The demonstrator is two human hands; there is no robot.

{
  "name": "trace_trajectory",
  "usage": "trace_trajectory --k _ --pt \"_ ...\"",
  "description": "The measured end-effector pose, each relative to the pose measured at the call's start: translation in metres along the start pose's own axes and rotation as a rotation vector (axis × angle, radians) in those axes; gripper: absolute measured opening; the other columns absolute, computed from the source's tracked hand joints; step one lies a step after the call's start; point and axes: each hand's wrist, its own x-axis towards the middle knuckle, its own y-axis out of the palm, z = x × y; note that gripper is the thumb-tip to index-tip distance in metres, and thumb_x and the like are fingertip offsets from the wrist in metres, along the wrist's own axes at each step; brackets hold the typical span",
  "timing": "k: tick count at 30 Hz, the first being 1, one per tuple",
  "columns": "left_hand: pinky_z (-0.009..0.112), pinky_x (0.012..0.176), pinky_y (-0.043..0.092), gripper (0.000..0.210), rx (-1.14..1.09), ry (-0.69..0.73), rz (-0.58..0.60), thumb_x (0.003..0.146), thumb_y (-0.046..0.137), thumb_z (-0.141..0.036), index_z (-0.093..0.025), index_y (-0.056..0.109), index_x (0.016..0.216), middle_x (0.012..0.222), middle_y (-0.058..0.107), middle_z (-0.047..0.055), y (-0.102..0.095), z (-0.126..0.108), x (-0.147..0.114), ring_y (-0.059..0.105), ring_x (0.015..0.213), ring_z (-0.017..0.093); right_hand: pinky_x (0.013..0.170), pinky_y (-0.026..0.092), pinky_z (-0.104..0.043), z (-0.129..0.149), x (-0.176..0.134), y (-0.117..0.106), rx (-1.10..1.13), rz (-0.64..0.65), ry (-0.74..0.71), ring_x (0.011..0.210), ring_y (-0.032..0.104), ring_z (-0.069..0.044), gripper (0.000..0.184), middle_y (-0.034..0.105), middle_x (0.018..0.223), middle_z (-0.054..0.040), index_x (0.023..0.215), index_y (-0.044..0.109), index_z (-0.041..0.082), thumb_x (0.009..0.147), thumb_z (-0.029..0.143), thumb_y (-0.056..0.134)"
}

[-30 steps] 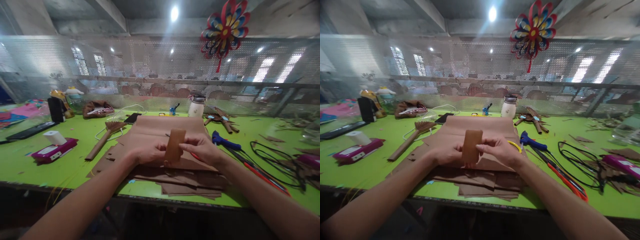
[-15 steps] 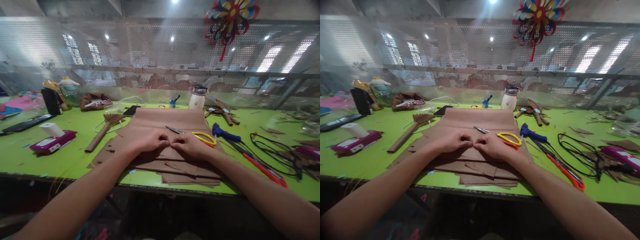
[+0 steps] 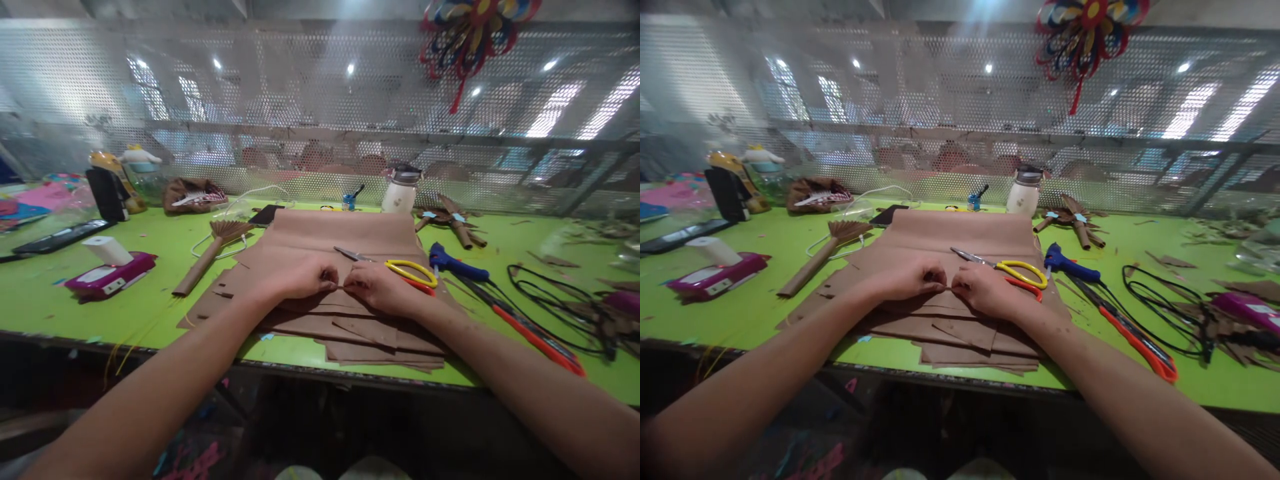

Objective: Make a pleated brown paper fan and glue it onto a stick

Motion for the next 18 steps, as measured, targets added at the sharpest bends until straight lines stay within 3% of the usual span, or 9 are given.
trace_trajectory --k 7,18 --pt "0.022 0.061 0.034 0.013 0.077 0.024 -0.043 0.073 0.049 -0.023 -0.016 0.061 0.076 0.076 0.059 0.002 0.005 0.002 0.0 0.047 0.067 0.012 0.06 0.031 -0.023 0.004 0.001 -0.001 -0.155 0.044 -0.057 0.068 0.044 -0.011 0.015 0.054 0.078 -0.0049 0.076 0.059 0.013 0.082 0.014 0.046" --pt "0.025 0.055 0.027 0.014 0.234 -0.023 0.01 0.073 0.043 -0.019 -0.016 0.056 0.071 0.07 0.055 0.003 -0.011 -0.012 -0.014 0.041 0.06 0.013 0.059 0.028 -0.024 0.003 -0.011 -0.014 -0.308 0.13 -0.053 0.067 0.043 -0.013 0.016 0.053 0.076 -0.0055 0.071 0.055 0.014 0.083 0.016 0.043"
